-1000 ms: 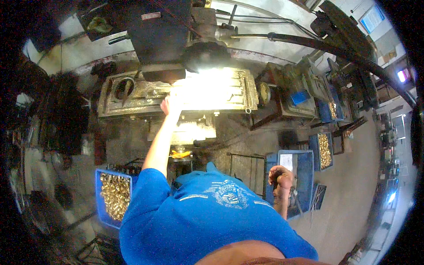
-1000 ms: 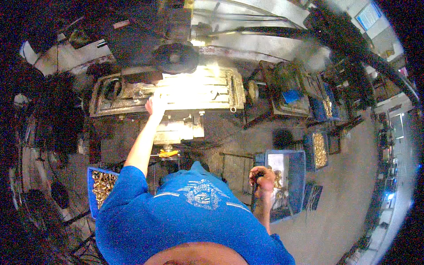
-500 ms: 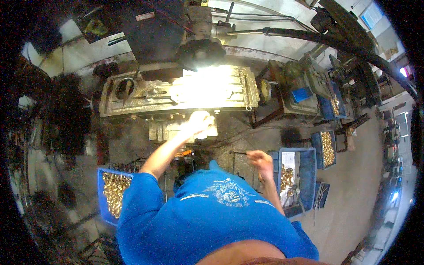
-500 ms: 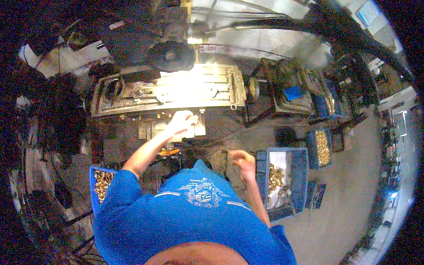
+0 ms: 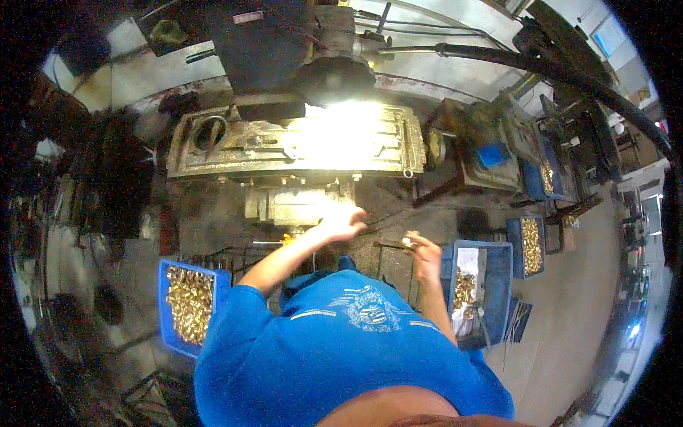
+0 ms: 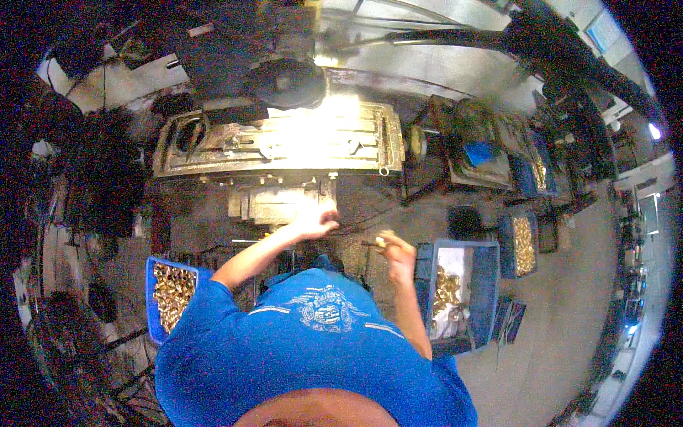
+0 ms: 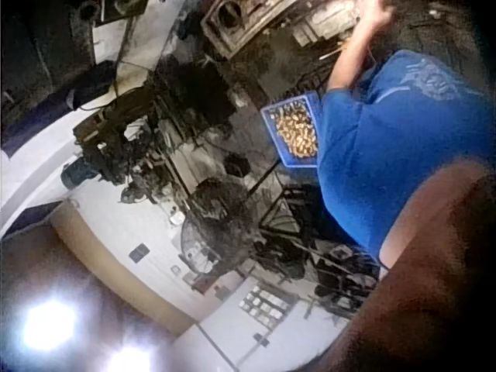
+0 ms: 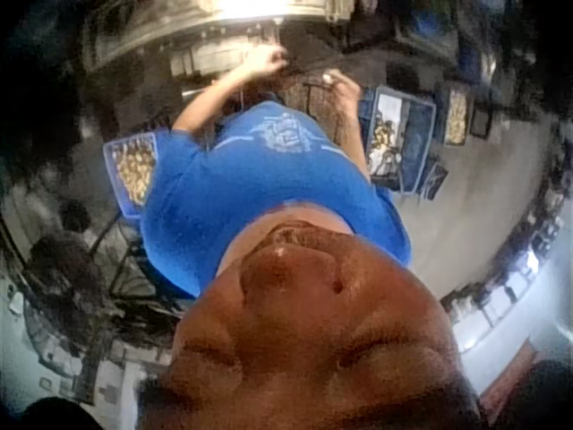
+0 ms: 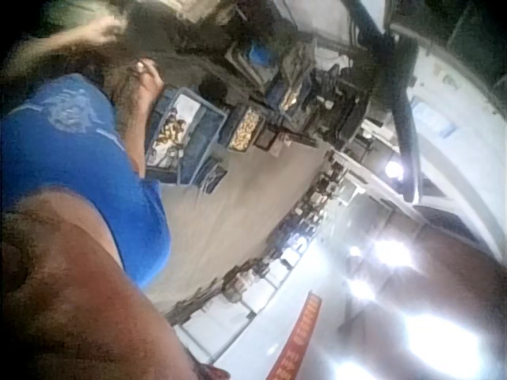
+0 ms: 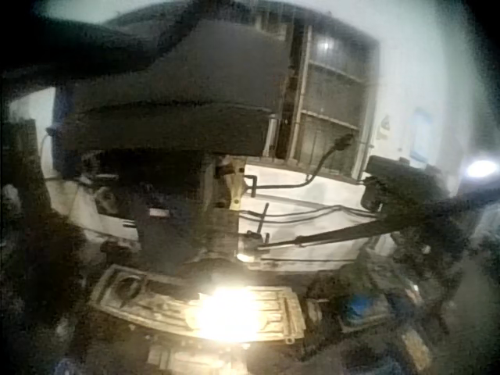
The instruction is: The person repeatedly picks small brass parts from a blue bin, places them into a grinding machine, and uses a long metal rod to press them against the grinding wheel. After each cycle, the person removes the part and places it into a second bin. The process is repeated continuously throughout the clip.
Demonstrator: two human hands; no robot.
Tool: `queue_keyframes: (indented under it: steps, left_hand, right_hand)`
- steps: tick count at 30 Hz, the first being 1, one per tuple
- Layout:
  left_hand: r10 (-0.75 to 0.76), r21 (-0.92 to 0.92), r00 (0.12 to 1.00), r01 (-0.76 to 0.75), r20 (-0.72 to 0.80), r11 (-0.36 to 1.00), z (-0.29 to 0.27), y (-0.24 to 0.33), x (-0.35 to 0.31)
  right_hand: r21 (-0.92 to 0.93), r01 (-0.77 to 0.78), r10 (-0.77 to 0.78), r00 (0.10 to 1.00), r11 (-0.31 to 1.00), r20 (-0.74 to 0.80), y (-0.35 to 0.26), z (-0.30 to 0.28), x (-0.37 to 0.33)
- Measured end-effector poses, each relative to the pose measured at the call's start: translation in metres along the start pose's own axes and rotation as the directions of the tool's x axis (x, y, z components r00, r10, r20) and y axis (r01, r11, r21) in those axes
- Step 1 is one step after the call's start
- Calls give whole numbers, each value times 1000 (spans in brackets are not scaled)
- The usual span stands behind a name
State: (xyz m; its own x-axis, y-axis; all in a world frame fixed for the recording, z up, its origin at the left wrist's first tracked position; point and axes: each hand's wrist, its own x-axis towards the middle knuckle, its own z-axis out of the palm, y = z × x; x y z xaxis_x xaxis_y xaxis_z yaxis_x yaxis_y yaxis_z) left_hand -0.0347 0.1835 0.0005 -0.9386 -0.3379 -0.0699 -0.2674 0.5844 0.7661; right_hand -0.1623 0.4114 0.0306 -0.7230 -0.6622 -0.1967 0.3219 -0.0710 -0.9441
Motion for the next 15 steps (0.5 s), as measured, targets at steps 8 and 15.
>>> queue_keyframes:
  steps: [8, 15]
  left_hand:
    - [-550, 556, 834, 437, 43, 707, -57, -139, -115]
    - [-603, 404, 798, 548, 12, 733, -25, -145, -125]
  right_hand:
    - [-989, -104, -278, 952, 100, -129, 12, -238, -46]
    - [-938, -184, -390, 919, -293, -58, 60, -304, -57]
